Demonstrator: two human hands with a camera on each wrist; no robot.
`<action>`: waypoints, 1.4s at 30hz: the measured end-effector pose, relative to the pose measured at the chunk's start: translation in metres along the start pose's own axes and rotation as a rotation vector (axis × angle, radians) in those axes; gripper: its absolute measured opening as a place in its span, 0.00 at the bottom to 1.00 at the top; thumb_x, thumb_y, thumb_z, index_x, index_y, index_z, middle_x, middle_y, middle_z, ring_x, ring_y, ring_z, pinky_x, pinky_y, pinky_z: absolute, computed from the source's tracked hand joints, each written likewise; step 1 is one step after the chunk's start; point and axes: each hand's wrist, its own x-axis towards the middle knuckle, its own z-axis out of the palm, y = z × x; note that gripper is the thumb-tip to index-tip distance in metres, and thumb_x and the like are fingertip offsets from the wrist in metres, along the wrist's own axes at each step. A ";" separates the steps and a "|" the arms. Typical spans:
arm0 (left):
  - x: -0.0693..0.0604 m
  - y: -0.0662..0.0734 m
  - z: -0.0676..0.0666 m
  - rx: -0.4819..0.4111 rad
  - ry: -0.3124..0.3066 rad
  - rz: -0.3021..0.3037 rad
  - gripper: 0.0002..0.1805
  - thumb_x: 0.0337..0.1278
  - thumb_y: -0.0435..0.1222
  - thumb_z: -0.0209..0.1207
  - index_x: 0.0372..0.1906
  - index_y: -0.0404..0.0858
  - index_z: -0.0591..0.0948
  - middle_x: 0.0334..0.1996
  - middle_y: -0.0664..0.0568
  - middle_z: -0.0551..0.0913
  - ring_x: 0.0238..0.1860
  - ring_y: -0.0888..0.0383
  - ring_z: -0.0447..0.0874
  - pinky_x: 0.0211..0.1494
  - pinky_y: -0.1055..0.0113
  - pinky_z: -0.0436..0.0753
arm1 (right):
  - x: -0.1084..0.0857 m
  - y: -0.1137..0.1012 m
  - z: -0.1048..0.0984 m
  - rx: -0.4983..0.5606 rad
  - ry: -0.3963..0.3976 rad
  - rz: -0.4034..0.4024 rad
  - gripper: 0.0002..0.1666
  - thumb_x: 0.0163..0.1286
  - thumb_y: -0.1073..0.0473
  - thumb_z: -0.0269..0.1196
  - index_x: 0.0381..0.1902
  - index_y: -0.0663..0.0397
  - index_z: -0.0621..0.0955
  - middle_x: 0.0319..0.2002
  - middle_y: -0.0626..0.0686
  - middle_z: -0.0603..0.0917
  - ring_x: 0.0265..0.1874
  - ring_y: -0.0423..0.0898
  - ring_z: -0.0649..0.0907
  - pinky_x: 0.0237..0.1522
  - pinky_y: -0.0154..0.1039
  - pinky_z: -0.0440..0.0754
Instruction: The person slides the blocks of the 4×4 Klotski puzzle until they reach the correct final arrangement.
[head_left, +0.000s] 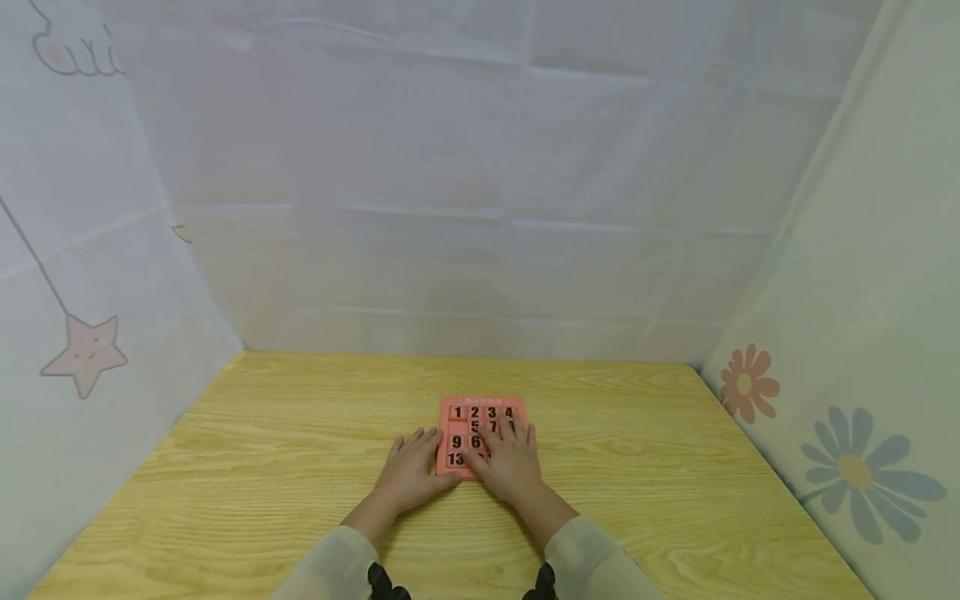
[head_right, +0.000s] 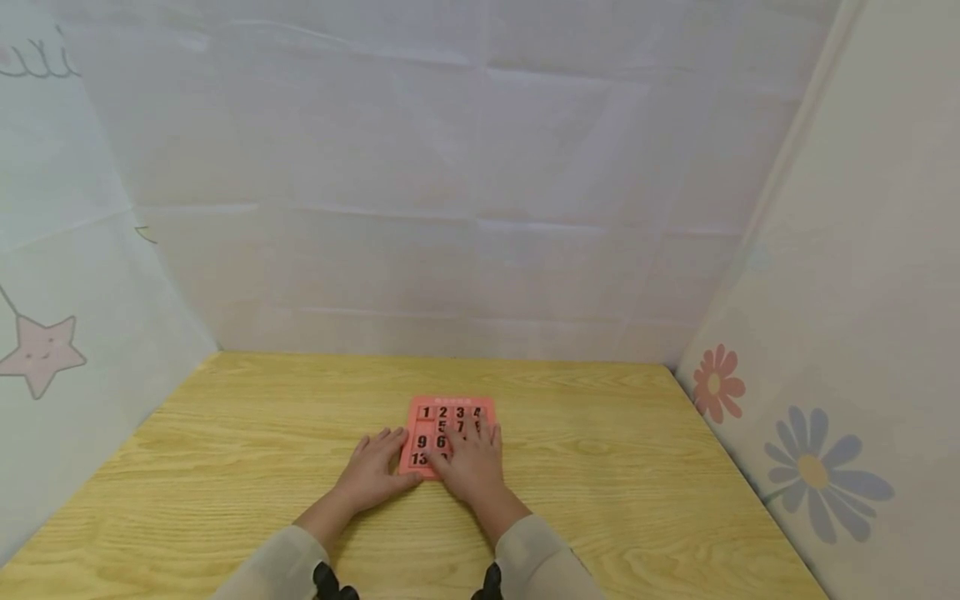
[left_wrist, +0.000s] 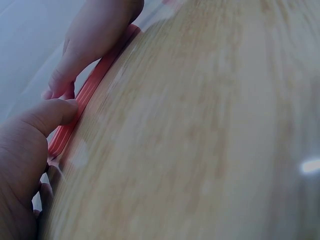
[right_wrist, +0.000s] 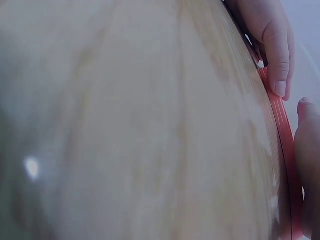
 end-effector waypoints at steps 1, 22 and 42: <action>0.000 0.000 0.000 0.000 0.001 0.002 0.49 0.52 0.63 0.62 0.72 0.36 0.67 0.72 0.41 0.66 0.76 0.39 0.57 0.78 0.38 0.48 | 0.000 0.000 0.000 0.001 -0.004 0.000 0.38 0.71 0.29 0.48 0.68 0.44 0.74 0.75 0.61 0.62 0.76 0.64 0.55 0.73 0.69 0.49; 0.000 -0.001 0.001 0.017 0.005 0.007 0.49 0.53 0.63 0.61 0.72 0.34 0.67 0.72 0.41 0.67 0.76 0.40 0.57 0.78 0.38 0.49 | 0.002 -0.004 0.006 0.036 0.013 0.002 0.38 0.71 0.29 0.49 0.67 0.46 0.74 0.74 0.61 0.63 0.76 0.64 0.55 0.74 0.68 0.49; 0.001 -0.001 0.002 0.008 0.006 0.012 0.50 0.53 0.64 0.60 0.72 0.35 0.66 0.72 0.41 0.66 0.76 0.40 0.57 0.77 0.37 0.49 | 0.001 -0.006 0.003 0.021 -0.015 0.024 0.41 0.71 0.29 0.47 0.70 0.47 0.71 0.74 0.63 0.62 0.76 0.64 0.55 0.74 0.68 0.49</action>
